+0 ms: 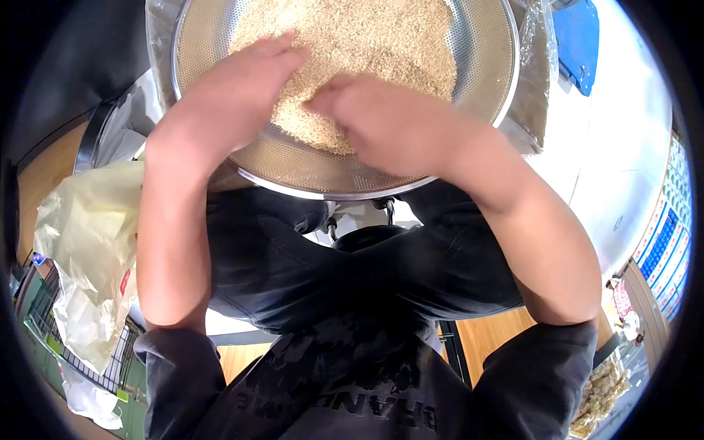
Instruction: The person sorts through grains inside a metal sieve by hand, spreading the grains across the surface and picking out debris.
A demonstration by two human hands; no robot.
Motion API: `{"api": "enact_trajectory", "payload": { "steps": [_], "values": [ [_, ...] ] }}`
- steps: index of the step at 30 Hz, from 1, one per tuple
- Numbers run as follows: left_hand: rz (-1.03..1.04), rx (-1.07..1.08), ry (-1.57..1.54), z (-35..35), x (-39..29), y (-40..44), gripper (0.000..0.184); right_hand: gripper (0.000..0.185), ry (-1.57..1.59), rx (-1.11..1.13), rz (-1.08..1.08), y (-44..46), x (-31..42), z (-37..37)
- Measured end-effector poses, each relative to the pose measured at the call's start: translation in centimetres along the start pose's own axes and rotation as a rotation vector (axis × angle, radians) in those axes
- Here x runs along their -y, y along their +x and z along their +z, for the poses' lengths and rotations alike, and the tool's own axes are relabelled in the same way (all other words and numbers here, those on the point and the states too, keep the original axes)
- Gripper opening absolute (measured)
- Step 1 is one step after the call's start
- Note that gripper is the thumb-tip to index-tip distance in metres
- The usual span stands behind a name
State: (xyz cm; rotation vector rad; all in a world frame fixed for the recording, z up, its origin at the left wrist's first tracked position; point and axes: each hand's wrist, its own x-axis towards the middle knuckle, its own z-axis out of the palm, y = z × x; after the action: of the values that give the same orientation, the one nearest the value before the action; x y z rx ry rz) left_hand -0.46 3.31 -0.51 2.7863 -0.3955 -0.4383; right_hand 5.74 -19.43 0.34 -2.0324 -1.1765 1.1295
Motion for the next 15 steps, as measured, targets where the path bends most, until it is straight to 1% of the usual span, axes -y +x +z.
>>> {"api": "enact_trajectory", "payload": {
  "steps": [2,3,4,6,7,9,10,11,12,13,15],
  "values": [
    [0.027,-0.1,-0.039,1.1,-0.7,0.1,0.052,0.051,-0.237,-0.147,0.006,0.0,-2.0,-1.6],
    [0.026,-0.097,-0.042,1.5,-1.0,0.3,0.052,0.047,-0.404,-0.291,-0.012,-0.1,-3.1,-1.4],
    [0.068,-0.092,-0.026,2.0,-1.2,0.6,0.051,0.047,-0.4,-0.288,-0.009,-0.7,-3.8,-1.0],
    [0.114,-0.084,-0.013,2.2,-1.3,0.7,0.049,0.042,-0.572,-0.423,0.04,-1.7,-4.5,-0.6],
    [0.13,-0.067,0.042,2.0,-1.5,0.4,0.049,0.042,-0.572,-0.422,0.043,-2.2,-4.6,-0.7],
    [0.145,-0.048,0.097,1.2,-1.9,-0.1,0.048,0.042,-0.512,-0.214,0.159,-2.9,-4.1,-1.1],
    [0.117,0.044,0.107,0.3,-2.1,-0.3,0.047,0.042,-0.511,-0.214,0.158,-3.0,-3.6,-1.6],
    [0.089,0.135,0.118,-0.1,-2.2,-0.4,0.046,0.043,-0.499,-0.125,0.238,-2.9,-2.9,-2.2],
    [0.088,0.135,0.119,-0.1,-2.2,-0.7,0.046,0.044,-0.488,-0.038,0.317,-2.6,-2.4,-2.4],
    [0.064,0.123,0.076,-0.1,-2.1,-1.0,0.046,0.044,-0.488,-0.039,0.317,-2.2,-2.3,-2.3],
    [0.042,0.112,0.033,-0.3,-2.3,-1.2,0.046,0.046,-0.472,-0.21,0.208,-1.5,-2.1,-2.1]
  ]
}}
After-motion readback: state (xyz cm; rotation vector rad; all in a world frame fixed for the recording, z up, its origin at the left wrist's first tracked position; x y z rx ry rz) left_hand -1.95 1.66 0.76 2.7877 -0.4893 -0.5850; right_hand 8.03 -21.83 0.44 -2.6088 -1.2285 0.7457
